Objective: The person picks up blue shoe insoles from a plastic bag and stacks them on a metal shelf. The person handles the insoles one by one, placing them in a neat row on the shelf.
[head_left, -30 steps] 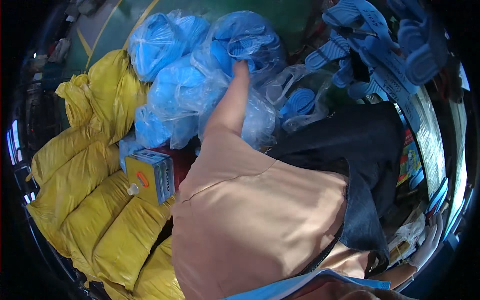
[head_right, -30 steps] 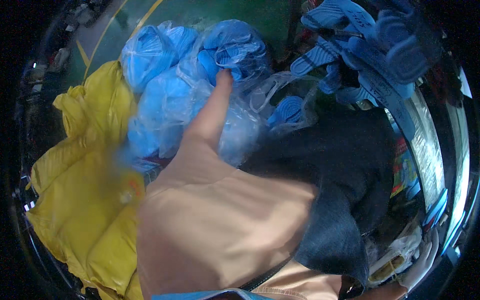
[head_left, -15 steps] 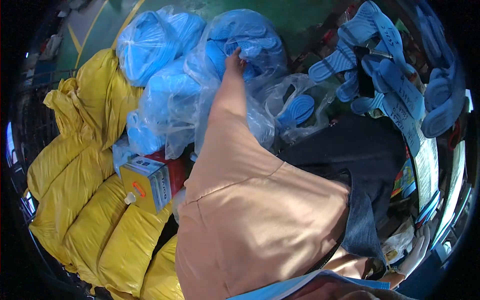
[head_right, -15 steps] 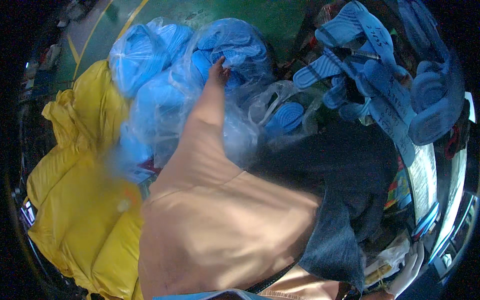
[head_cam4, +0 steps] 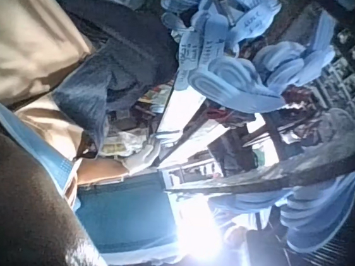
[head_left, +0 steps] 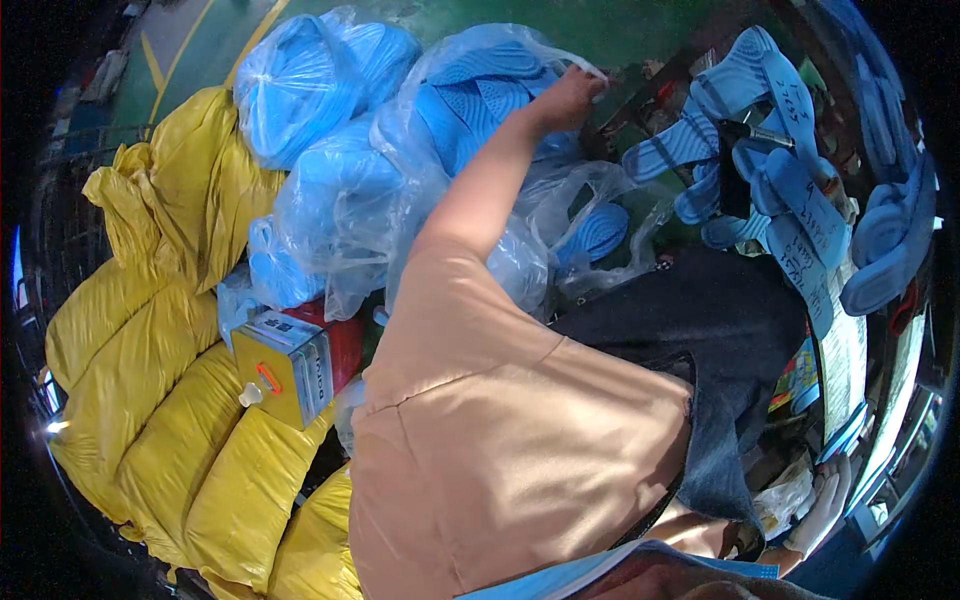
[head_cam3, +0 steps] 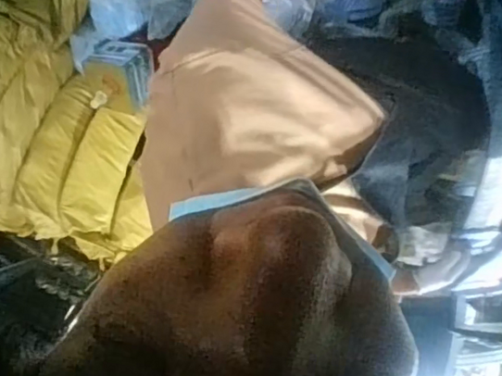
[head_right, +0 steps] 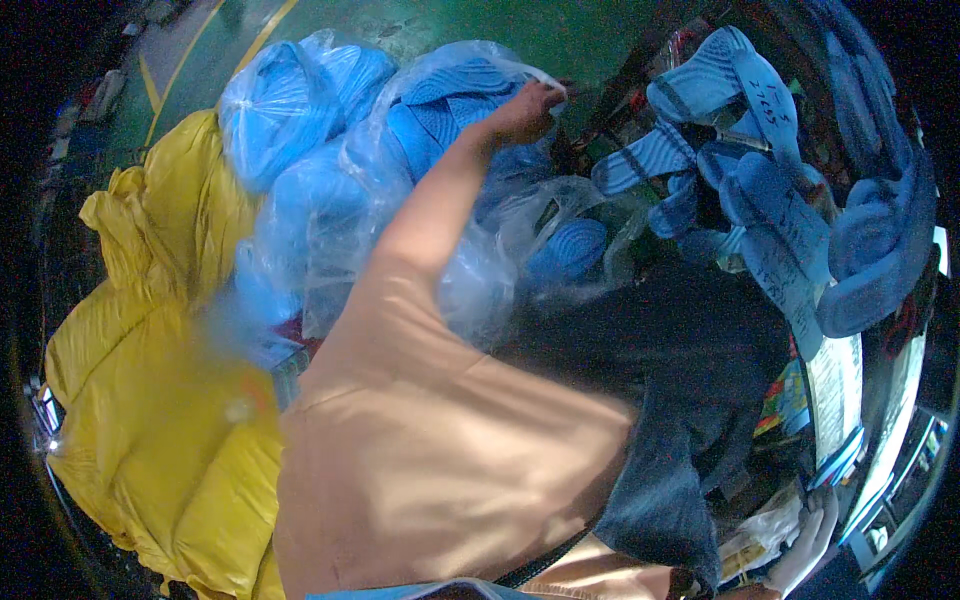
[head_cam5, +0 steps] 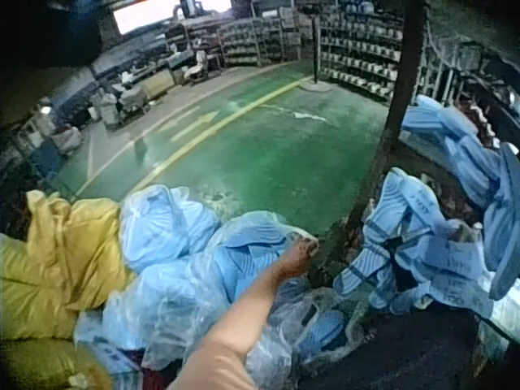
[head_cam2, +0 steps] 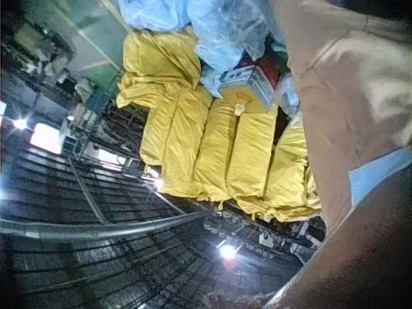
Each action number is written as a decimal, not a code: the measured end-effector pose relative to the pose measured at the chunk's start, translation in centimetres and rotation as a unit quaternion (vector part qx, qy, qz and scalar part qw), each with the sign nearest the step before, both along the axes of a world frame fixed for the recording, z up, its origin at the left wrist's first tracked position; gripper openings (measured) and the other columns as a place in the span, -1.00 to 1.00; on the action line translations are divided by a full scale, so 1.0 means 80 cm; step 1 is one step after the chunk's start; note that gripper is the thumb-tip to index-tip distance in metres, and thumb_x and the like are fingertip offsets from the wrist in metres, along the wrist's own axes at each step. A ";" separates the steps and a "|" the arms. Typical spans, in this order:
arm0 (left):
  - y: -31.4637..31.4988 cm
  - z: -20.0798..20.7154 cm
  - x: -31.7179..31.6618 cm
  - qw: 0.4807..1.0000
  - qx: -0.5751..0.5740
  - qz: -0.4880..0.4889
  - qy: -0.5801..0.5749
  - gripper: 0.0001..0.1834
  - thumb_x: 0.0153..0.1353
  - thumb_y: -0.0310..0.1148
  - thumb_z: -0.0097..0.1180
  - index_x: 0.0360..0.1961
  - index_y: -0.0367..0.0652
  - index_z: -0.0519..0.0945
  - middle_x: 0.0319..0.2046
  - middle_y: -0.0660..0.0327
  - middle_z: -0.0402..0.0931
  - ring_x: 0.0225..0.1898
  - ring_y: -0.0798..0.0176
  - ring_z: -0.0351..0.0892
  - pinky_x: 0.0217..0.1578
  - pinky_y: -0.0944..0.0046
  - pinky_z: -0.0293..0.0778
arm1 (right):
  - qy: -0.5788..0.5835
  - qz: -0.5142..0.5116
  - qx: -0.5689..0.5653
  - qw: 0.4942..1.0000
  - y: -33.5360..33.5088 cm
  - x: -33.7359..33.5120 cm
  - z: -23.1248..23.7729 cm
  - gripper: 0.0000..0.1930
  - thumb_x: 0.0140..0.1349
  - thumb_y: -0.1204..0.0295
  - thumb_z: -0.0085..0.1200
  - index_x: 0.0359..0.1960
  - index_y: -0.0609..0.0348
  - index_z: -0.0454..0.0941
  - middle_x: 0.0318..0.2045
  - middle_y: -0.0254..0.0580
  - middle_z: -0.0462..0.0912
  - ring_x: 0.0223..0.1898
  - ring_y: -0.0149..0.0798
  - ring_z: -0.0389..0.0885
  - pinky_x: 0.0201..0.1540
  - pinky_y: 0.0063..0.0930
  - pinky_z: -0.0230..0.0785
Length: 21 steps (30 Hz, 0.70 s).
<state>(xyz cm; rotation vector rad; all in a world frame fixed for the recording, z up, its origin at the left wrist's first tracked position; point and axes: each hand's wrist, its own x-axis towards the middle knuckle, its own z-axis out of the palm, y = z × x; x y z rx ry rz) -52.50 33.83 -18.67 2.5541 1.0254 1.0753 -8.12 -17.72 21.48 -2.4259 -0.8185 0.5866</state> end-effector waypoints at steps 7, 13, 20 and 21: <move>0.007 -0.076 -0.071 0.766 -0.367 0.365 -0.381 -0.80 0.08 -0.50 0.11 -0.24 -0.31 0.56 -0.37 -0.09 0.60 -0.39 -0.08 0.63 -0.37 0.02 0.53 | 0.012 -0.033 -0.020 0.999 0.000 -0.022 -0.004 -0.54 0.48 0.31 -0.23 0.32 0.31 0.27 0.24 -0.02 0.40 0.25 -0.15 0.38 0.30 -0.31 0.17; 0.094 -0.174 -0.120 0.473 -0.537 0.314 -0.624 -0.78 0.25 -0.33 0.15 -0.25 -0.27 0.47 -0.48 0.00 0.52 -0.54 0.00 0.55 -0.60 0.02 0.46 | 0.005 0.008 -0.019 1.000 -0.005 0.006 -0.010 -0.54 0.47 0.33 -0.21 0.31 0.32 0.28 0.22 -0.01 0.42 0.23 -0.17 0.39 0.29 -0.36 0.17; 0.140 -0.200 -0.129 0.483 -0.513 0.412 -0.578 -0.79 0.20 -0.37 0.16 -0.25 -0.31 0.57 -0.44 0.05 0.57 -0.46 0.09 0.58 -0.50 0.05 0.49 | 0.011 -0.016 -0.043 0.999 0.009 -0.007 -0.001 -0.53 0.45 0.27 -0.18 0.30 0.26 0.32 0.19 -0.07 0.46 0.24 -0.20 0.38 0.27 -0.31 0.16; 0.139 -0.202 -0.126 0.483 -0.529 0.399 -0.573 -0.79 0.20 -0.36 0.16 -0.24 -0.31 0.58 -0.43 0.05 0.57 -0.45 0.07 0.59 -0.49 0.04 0.49 | -0.001 -0.026 -0.059 0.998 0.014 -0.015 0.002 -0.52 0.44 0.24 -0.18 0.30 0.24 0.32 0.20 -0.08 0.46 0.25 -0.20 0.38 0.27 -0.29 0.16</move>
